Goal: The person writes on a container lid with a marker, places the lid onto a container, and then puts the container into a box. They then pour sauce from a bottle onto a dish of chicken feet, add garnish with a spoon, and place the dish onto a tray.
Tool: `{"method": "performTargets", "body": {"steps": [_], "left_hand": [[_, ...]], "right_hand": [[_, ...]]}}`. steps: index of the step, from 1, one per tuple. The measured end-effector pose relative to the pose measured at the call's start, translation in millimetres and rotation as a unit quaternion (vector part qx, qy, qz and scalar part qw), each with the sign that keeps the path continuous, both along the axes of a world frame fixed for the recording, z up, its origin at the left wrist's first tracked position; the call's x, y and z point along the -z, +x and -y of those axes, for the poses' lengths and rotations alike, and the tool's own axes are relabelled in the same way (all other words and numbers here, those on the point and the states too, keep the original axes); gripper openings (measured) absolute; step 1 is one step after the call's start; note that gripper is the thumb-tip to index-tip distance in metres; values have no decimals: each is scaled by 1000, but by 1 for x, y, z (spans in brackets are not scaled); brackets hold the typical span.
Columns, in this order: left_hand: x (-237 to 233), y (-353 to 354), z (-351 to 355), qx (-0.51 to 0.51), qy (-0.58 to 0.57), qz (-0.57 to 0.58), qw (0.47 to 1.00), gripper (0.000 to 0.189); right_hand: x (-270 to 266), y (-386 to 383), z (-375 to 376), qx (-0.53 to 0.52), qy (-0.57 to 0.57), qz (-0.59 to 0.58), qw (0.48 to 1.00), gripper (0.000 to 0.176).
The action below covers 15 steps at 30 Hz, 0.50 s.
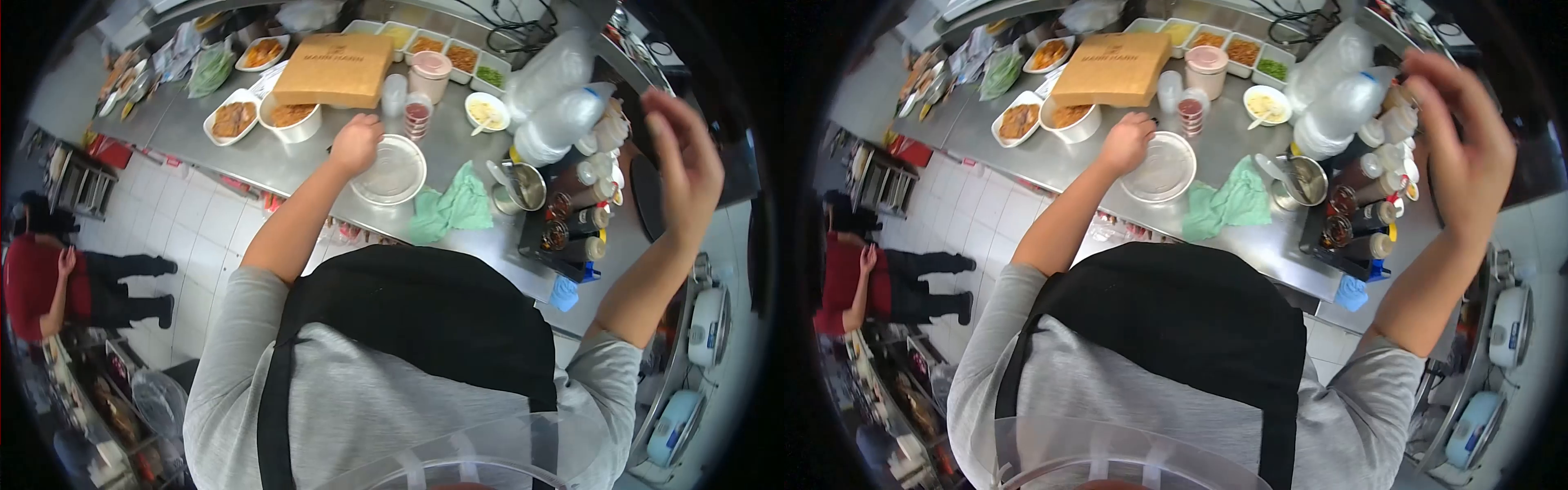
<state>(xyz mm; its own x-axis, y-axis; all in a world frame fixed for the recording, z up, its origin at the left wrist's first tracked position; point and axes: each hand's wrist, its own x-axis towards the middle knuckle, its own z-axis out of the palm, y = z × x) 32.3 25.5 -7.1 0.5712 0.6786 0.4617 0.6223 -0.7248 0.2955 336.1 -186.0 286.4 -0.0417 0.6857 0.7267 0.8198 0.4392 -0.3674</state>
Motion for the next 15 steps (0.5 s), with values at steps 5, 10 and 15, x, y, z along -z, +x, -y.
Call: {"method": "performTargets", "body": {"steps": [5,10,15], "left_hand": [[40,-48,-43,-48,-206,152,965,25],[59,-75,-16,-96,-96,59,989,27],[52,-90,11,-168,-54,171,969,18]], "right_hand": [[50,-60,10,-83,-111,56,989,24],[106,-76,-7,-144,-214,-30,966,23],[159,-116,-40,-215,-248,-3,945,27]]}}
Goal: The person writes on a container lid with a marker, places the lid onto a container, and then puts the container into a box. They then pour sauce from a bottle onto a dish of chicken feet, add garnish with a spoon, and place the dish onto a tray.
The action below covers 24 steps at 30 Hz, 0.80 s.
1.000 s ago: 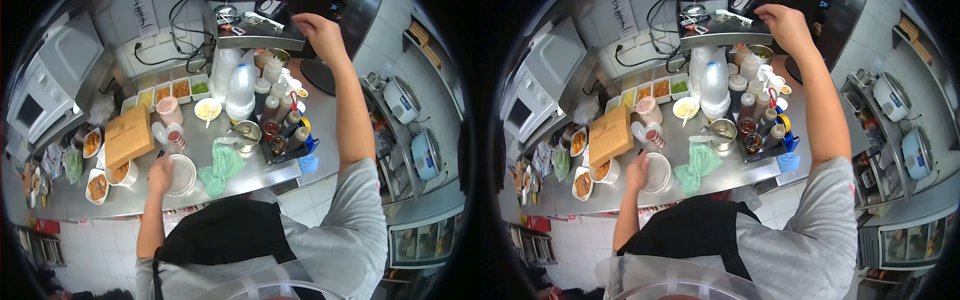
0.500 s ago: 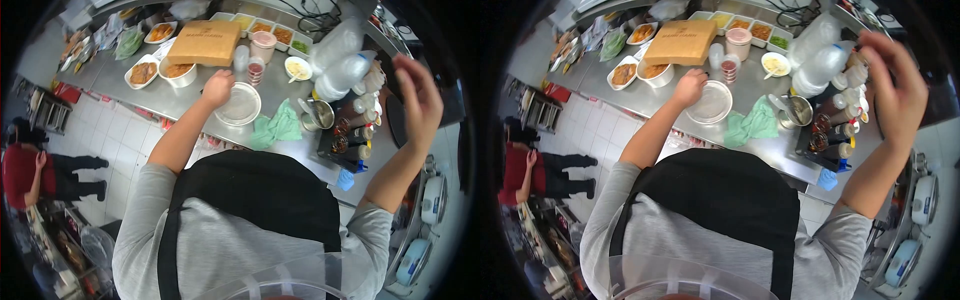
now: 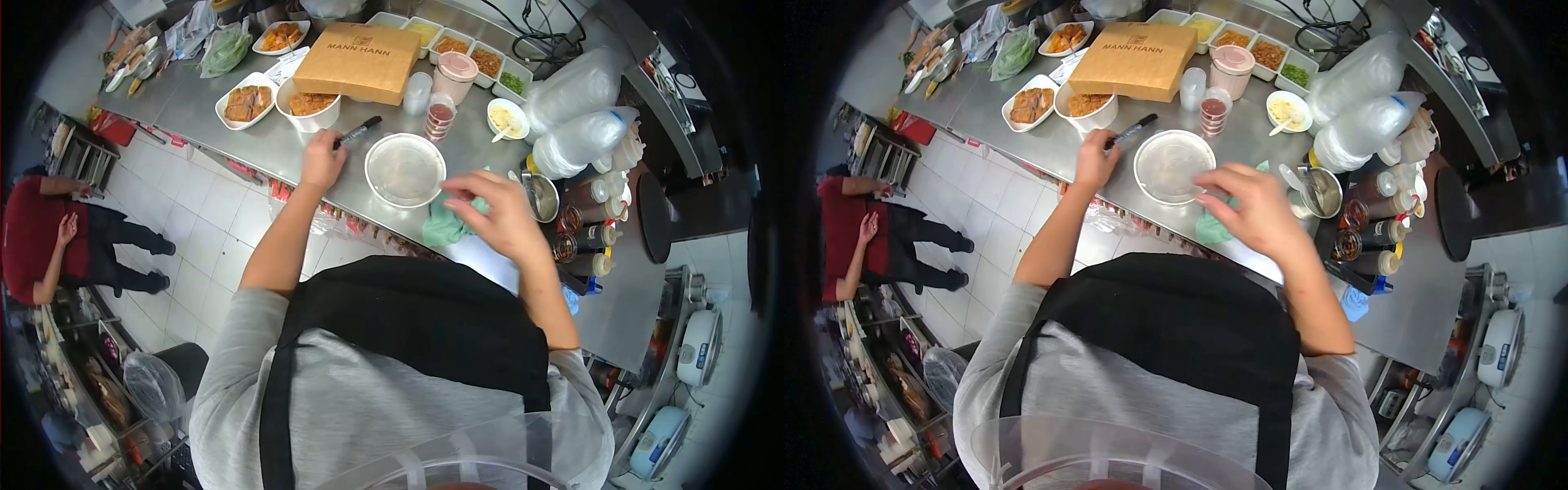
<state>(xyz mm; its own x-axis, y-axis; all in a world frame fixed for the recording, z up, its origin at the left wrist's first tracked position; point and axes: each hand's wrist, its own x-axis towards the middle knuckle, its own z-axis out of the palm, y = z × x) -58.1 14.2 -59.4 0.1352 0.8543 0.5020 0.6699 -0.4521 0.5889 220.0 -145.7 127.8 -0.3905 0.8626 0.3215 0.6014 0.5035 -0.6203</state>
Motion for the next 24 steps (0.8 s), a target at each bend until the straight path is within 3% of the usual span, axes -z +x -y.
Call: {"method": "performTargets", "body": {"steps": [3,5,7,10,12,13,14,17,18,22,24], "left_hand": [[-70,-8,43,-21,75,36,996,22],[-128,3,75,60,163,7,985,24],[-151,21,103,204,188,27,960,36],[-160,34,135,137,237,111,955,48],[-134,32,142,164,112,73,977,52],[-117,33,147,178,46,55,981,54],[-105,38,155,214,-96,90,968,45],[-93,46,154,331,-249,94,905,35],[-99,48,155,347,-232,156,895,27],[-116,59,152,390,-182,150,890,26],[-113,66,152,449,-156,169,863,27]], "right_hand": [[17,-52,-29,21,36,-54,998,35],[20,-77,-46,13,78,-65,995,37],[27,-91,-61,-18,100,-84,991,37],[40,-70,-52,-41,20,-232,972,15],[48,-70,-36,-44,-60,-417,906,16],[50,-77,-21,-45,-104,-531,840,25],[53,-80,-9,-42,-146,-636,757,35],[62,-73,0,-73,-175,-693,696,48],[60,-68,0,-109,-189,-700,679,46],[49,-66,10,-156,-150,-682,699,45],[29,-58,14,-250,-167,-635,712,44]]}}
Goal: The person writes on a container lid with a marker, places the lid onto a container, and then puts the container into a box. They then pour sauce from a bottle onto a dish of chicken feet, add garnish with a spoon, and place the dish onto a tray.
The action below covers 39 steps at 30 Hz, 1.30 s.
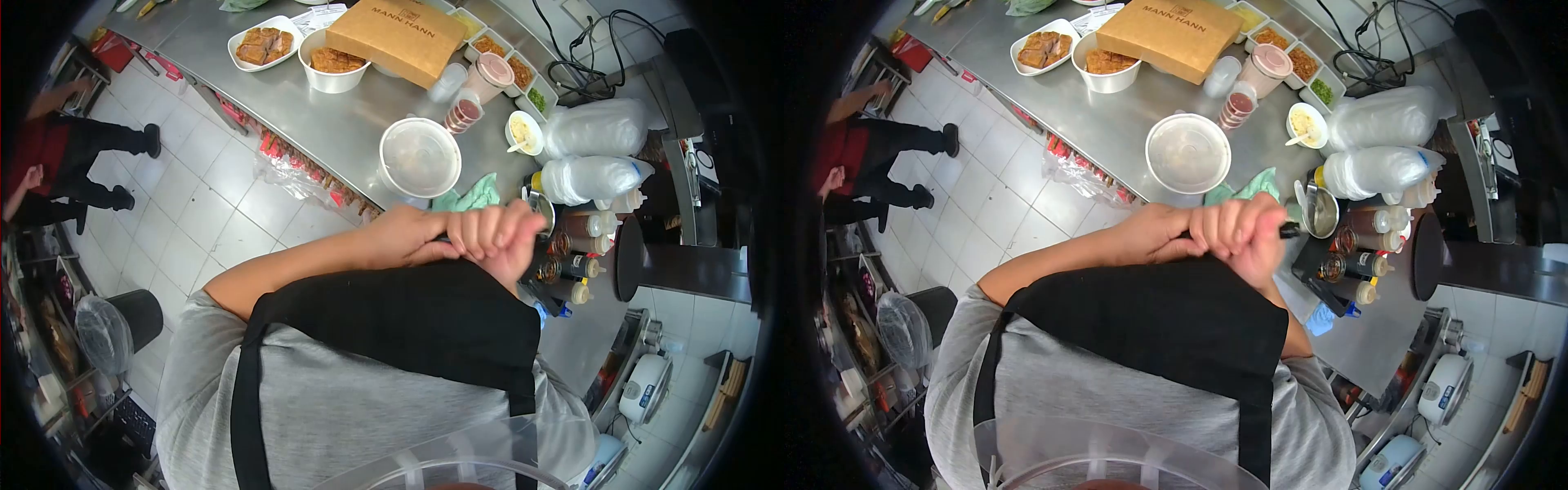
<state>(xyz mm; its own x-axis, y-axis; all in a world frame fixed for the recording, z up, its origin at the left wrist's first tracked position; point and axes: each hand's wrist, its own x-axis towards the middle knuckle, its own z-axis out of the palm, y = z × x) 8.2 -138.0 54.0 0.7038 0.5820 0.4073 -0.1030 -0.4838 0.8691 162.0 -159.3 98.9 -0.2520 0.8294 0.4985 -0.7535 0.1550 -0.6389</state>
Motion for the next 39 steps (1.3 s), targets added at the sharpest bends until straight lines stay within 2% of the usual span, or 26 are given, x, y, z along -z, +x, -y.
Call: {"method": "performTargets", "body": {"steps": [1,3,5,7,8,9,11,12,14,17,21,24,30,33,36,39], "left_hand": [[-4,-2,0,34,-9,-9,999,28],[-16,-8,2,103,-29,-28,994,32],[-3,-21,-1,77,-75,-32,994,31],[7,-35,-3,17,-104,-33,994,28],[10,-42,-10,4,-73,-77,994,24],[19,-45,-15,-25,-19,-72,997,23],[45,-47,-22,-84,88,-59,991,20],[49,-50,-23,-72,51,-87,992,17],[60,-50,-25,-73,62,-94,991,19],[66,-50,-25,-78,68,-93,990,20],[67,-48,-25,-97,109,-95,985,23],[60,-47,-25,-91,95,-109,985,19],[53,-47,-28,-85,76,-123,986,17],[53,-47,-28,-87,77,-112,987,15],[52,-47,-28,-91,67,-110,988,30],[53,-47,-30,-92,89,-102,987,30]], "right_hand": [[-12,7,0,-42,32,13,999,43],[-36,42,-4,-177,83,-101,975,44],[-85,69,-9,-74,115,-137,981,48],[-81,66,-21,76,7,-83,994,52],[-77,62,-30,151,-50,-55,986,55],[-55,55,-44,104,-91,29,990,65],[12,55,-85,10,-59,175,983,71],[28,31,-83,49,-115,154,980,54],[67,6,-89,165,-140,265,940,31],[90,-3,-90,226,-101,335,909,16],[92,-11,-92,266,-93,359,890,17],[95,-11,-95,282,-102,417,858,19],[92,-13,-90,302,-132,373,868,22],[91,-14,-93,334,-139,392,845,21],[91,-16,-92,304,-141,380,862,21],[93,-9,-95,352,-120,397,839,21]]}}
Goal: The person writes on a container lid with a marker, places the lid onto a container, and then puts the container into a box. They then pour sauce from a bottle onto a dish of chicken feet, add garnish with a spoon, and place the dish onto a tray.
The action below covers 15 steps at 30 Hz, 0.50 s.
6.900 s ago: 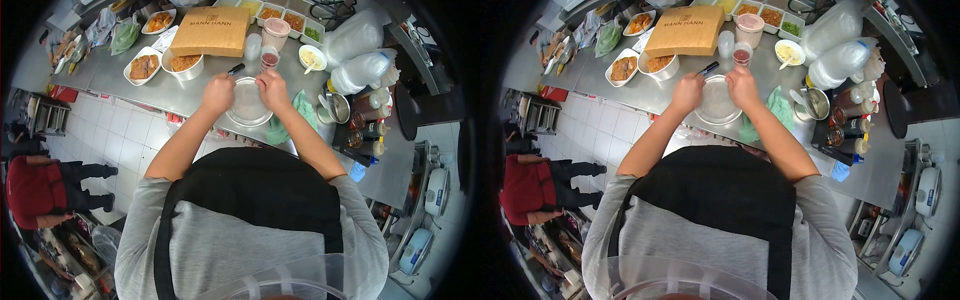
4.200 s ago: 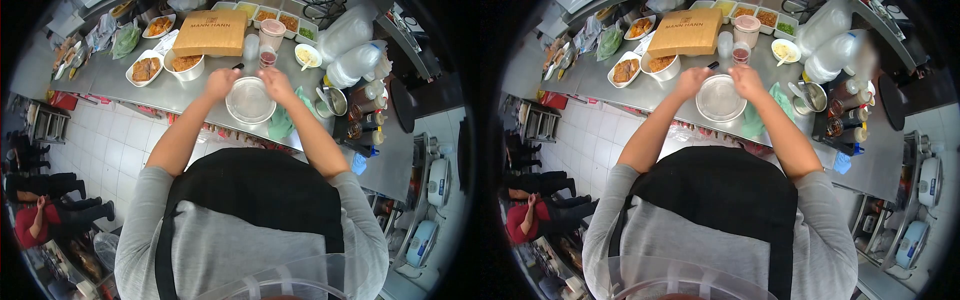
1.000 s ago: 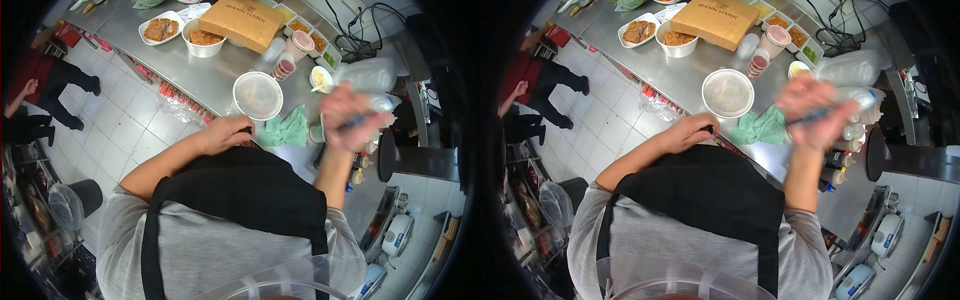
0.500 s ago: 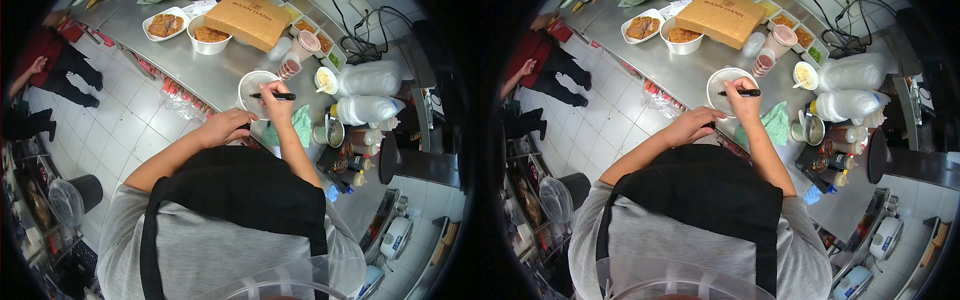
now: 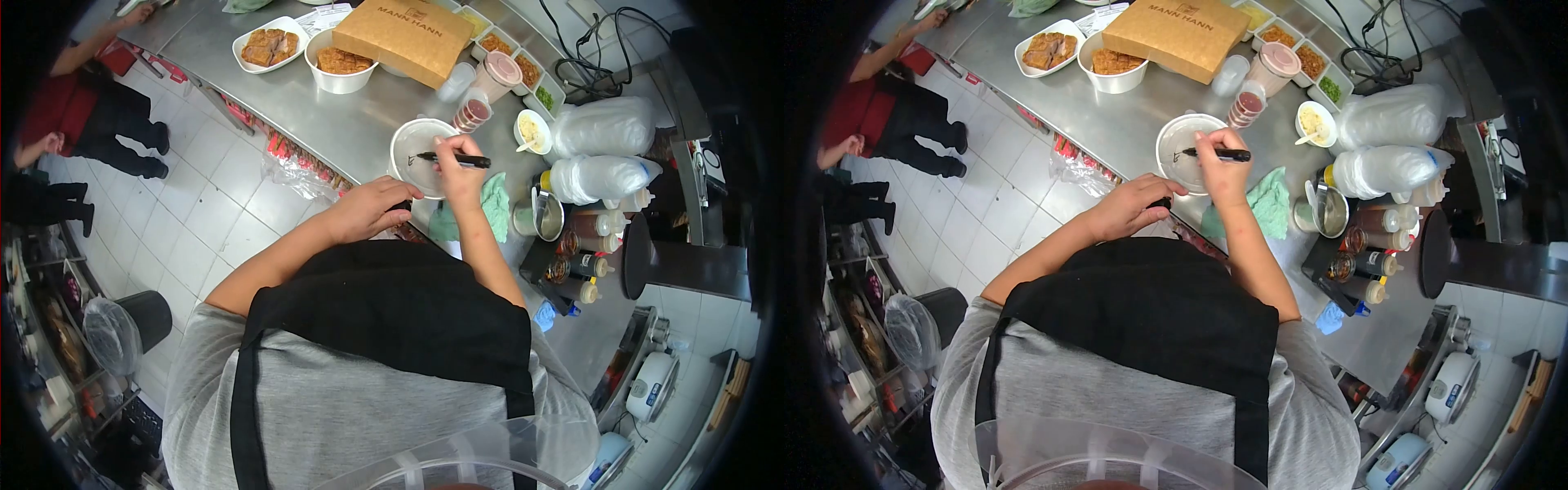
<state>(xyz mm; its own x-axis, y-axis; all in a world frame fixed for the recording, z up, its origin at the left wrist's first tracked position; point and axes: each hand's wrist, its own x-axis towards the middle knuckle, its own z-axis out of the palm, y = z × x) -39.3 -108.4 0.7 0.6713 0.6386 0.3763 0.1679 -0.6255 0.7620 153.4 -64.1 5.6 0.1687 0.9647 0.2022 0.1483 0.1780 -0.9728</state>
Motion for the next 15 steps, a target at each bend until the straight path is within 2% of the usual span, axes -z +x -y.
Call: {"method": "performTargets", "body": {"steps": [3,9,15], "left_hand": [[-7,0,1,0,-33,-20,999,29],[-2,2,0,0,-32,-12,999,31],[-4,1,0,5,-30,-30,999,31]], "right_hand": [[-2,5,4,-18,1,-38,999,21],[-3,3,3,-46,11,21,999,20],[6,5,1,-6,27,21,999,20]]}}
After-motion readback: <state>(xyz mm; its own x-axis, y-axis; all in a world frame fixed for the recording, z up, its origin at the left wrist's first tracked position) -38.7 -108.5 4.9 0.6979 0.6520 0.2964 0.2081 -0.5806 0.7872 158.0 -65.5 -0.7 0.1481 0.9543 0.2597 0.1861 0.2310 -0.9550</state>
